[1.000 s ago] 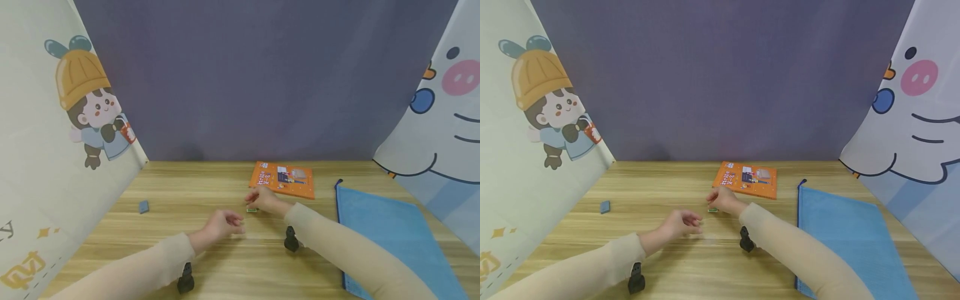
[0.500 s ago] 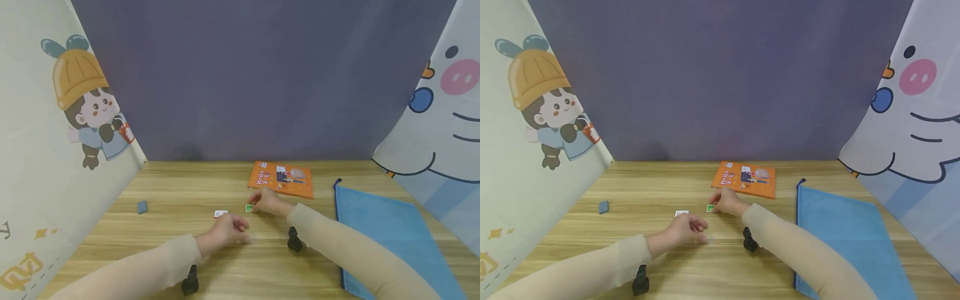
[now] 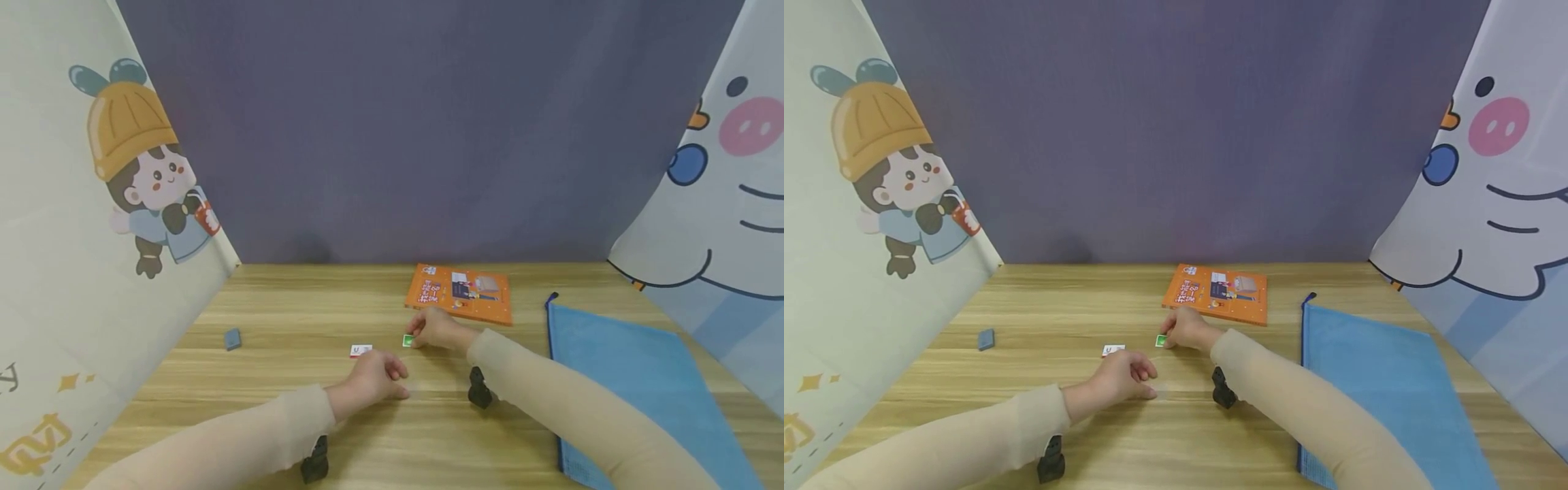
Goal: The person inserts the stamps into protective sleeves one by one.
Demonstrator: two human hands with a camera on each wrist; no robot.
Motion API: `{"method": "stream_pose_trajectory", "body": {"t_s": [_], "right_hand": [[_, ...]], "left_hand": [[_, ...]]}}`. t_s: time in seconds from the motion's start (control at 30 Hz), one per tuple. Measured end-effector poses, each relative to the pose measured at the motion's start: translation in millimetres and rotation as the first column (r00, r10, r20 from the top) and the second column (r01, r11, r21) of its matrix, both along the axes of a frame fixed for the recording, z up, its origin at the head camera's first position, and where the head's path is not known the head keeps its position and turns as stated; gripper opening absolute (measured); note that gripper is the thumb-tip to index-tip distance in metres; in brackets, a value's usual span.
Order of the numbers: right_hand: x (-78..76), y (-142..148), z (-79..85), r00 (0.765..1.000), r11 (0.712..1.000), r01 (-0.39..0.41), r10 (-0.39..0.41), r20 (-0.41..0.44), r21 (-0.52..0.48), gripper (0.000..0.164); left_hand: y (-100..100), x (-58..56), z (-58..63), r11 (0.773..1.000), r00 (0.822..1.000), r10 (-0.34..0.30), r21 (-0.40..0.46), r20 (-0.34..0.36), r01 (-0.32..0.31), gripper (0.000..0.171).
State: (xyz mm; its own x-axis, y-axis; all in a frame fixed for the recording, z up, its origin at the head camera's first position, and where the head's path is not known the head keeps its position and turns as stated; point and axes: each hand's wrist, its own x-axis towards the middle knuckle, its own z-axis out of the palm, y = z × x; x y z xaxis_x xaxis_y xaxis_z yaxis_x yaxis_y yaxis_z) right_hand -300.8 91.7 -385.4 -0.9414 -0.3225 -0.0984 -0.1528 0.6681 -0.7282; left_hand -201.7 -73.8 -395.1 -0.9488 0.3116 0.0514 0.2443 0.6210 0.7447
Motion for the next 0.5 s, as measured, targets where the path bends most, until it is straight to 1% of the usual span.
{"method": "stream_pose_trajectory", "body": {"t_s": [0.17,0.27,0.37,0.5], "right_hand": [[-0.1,-0.4,-2.1,1.000,1.000,0.010,-0.010,0.000,-0.008,0.022],[0.1,0.3,-2.5,1.000,1.000,0.024,-0.024,-0.005,-0.017,0.021],[0.5,0.6,-3.9,0.999,0.999,0.034,-0.035,-0.007,-0.032,0.020],[0.4,0.3,-7.1,0.999,0.998,0.035,-0.036,-0.014,-0.049,0.018]], "left_hand": [[0.9,1.4,1.1,1.000,0.999,-0.019,-0.023,-0.034,0.019,0.019],[1.7,1.4,2.1,0.999,0.999,-0.032,-0.045,-0.042,0.030,0.017],[2.7,1.9,3.5,0.998,0.999,-0.033,-0.053,-0.031,0.031,0.016],[2.8,3.8,4.9,0.999,0.999,-0.033,-0.044,-0.012,0.032,0.015]]}}
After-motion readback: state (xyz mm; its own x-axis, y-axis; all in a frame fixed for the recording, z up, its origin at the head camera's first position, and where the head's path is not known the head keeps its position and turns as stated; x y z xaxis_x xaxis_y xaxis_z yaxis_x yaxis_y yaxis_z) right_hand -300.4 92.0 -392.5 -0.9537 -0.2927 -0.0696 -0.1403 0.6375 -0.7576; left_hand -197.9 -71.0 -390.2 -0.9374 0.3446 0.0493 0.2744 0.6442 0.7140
